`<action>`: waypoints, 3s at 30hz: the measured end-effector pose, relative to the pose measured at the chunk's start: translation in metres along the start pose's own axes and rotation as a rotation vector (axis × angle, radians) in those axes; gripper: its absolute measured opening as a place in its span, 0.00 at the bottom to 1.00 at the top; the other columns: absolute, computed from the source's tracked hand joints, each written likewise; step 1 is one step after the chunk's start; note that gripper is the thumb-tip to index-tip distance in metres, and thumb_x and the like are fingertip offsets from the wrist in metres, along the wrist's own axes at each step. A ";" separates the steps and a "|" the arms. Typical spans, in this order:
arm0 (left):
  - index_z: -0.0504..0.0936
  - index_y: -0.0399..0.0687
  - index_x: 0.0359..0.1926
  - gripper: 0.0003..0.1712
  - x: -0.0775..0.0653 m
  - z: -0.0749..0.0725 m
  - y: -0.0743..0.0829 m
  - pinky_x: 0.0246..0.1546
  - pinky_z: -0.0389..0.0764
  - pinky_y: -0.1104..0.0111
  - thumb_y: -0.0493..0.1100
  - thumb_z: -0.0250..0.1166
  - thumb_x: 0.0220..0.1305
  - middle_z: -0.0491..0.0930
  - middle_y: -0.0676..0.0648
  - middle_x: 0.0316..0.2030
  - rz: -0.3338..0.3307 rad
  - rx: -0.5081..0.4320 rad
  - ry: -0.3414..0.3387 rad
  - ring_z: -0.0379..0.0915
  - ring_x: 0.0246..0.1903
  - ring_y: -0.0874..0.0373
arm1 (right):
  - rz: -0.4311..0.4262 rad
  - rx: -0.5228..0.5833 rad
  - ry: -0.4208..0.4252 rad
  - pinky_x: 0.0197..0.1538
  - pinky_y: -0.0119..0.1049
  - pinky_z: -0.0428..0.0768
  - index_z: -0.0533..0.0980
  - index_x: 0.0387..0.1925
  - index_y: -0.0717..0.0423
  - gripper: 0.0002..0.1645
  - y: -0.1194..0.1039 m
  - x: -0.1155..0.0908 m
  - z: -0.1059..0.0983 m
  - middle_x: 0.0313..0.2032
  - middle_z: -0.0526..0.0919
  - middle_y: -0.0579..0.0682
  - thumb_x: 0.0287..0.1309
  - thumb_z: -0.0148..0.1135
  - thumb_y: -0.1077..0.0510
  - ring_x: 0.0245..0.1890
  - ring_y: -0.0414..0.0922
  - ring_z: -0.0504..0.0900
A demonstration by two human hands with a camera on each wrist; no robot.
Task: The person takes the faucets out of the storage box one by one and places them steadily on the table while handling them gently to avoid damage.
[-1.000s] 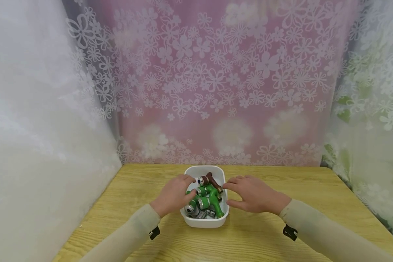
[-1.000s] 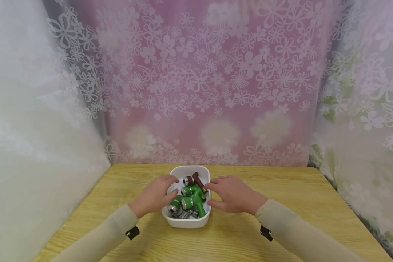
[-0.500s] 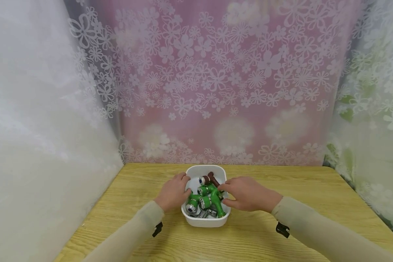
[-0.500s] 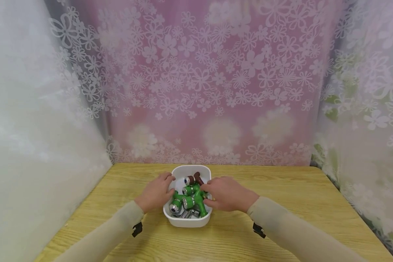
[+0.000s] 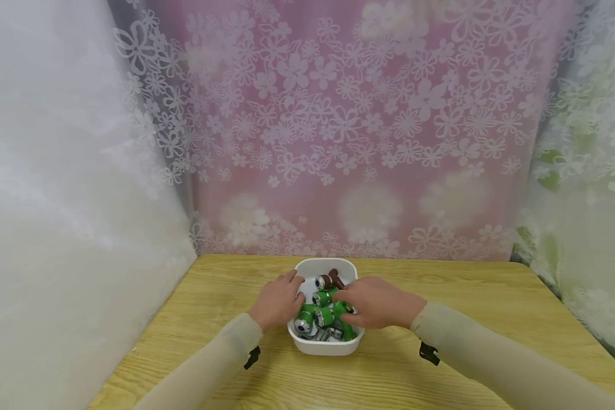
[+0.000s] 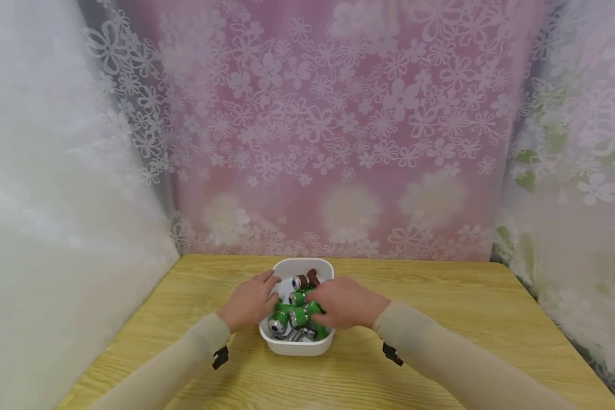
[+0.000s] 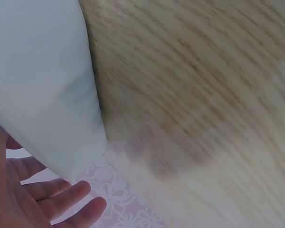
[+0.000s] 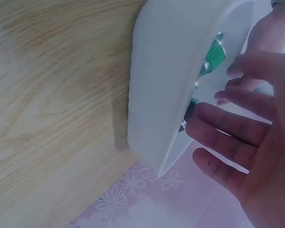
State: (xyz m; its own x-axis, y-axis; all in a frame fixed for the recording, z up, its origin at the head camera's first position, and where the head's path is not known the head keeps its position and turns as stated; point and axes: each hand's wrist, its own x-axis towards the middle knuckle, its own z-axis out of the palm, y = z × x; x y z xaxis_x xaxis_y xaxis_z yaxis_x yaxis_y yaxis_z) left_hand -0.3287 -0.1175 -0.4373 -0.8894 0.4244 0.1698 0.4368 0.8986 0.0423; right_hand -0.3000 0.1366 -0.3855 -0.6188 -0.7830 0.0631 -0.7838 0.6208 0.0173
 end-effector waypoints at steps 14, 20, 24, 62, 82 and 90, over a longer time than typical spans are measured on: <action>0.73 0.44 0.67 0.25 0.000 0.008 0.003 0.51 0.82 0.51 0.49 0.55 0.74 0.62 0.36 0.73 -0.003 -0.004 0.010 0.72 0.64 0.42 | 0.021 0.009 -0.140 0.34 0.36 0.80 0.82 0.55 0.47 0.22 -0.005 0.027 -0.003 0.32 0.85 0.41 0.61 0.68 0.46 0.24 0.31 0.74; 0.72 0.44 0.67 0.24 0.000 0.006 0.003 0.53 0.82 0.52 0.46 0.55 0.74 0.61 0.33 0.73 0.012 -0.042 0.010 0.73 0.64 0.43 | 0.074 0.001 -0.215 0.35 0.35 0.81 0.82 0.54 0.45 0.23 -0.004 0.037 0.004 0.29 0.84 0.36 0.59 0.70 0.44 0.24 0.31 0.76; 0.72 0.41 0.67 0.24 -0.001 0.004 0.003 0.53 0.83 0.53 0.44 0.56 0.74 0.60 0.30 0.73 0.025 -0.091 0.000 0.77 0.59 0.43 | 0.086 0.004 -0.244 0.34 0.34 0.79 0.83 0.49 0.44 0.18 -0.006 0.042 0.007 0.28 0.83 0.35 0.58 0.71 0.46 0.24 0.31 0.76; 0.68 0.39 0.69 0.26 0.000 0.008 0.002 0.61 0.78 0.54 0.43 0.55 0.75 0.54 0.30 0.75 0.020 -0.125 -0.032 0.73 0.64 0.42 | 0.077 -0.157 -0.189 0.30 0.33 0.77 0.83 0.30 0.45 0.11 -0.011 0.054 0.011 0.22 0.79 0.36 0.51 0.77 0.46 0.21 0.34 0.73; 0.69 0.41 0.69 0.28 0.000 0.012 0.001 0.62 0.75 0.47 0.48 0.56 0.72 0.58 0.33 0.75 -0.002 -0.057 -0.002 0.59 0.73 0.40 | 0.115 -0.020 -0.076 0.28 0.33 0.72 0.80 0.35 0.46 0.09 0.010 0.042 -0.043 0.24 0.76 0.36 0.54 0.72 0.51 0.23 0.36 0.71; 0.69 0.43 0.70 0.30 -0.001 0.014 0.001 0.65 0.72 0.46 0.49 0.56 0.71 0.56 0.35 0.76 -0.029 -0.074 -0.017 0.57 0.74 0.41 | 0.156 -0.049 -0.062 0.28 0.34 0.69 0.80 0.34 0.46 0.10 0.032 0.025 -0.050 0.25 0.75 0.37 0.53 0.73 0.50 0.24 0.38 0.70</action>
State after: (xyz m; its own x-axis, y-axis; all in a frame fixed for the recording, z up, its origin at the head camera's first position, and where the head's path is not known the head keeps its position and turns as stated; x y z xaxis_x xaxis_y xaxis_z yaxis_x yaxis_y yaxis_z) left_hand -0.3288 -0.1158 -0.4508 -0.9036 0.4010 0.1504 0.4193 0.9000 0.1193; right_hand -0.3376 0.1387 -0.3331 -0.7361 -0.6768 0.0069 -0.6753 0.7350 0.0610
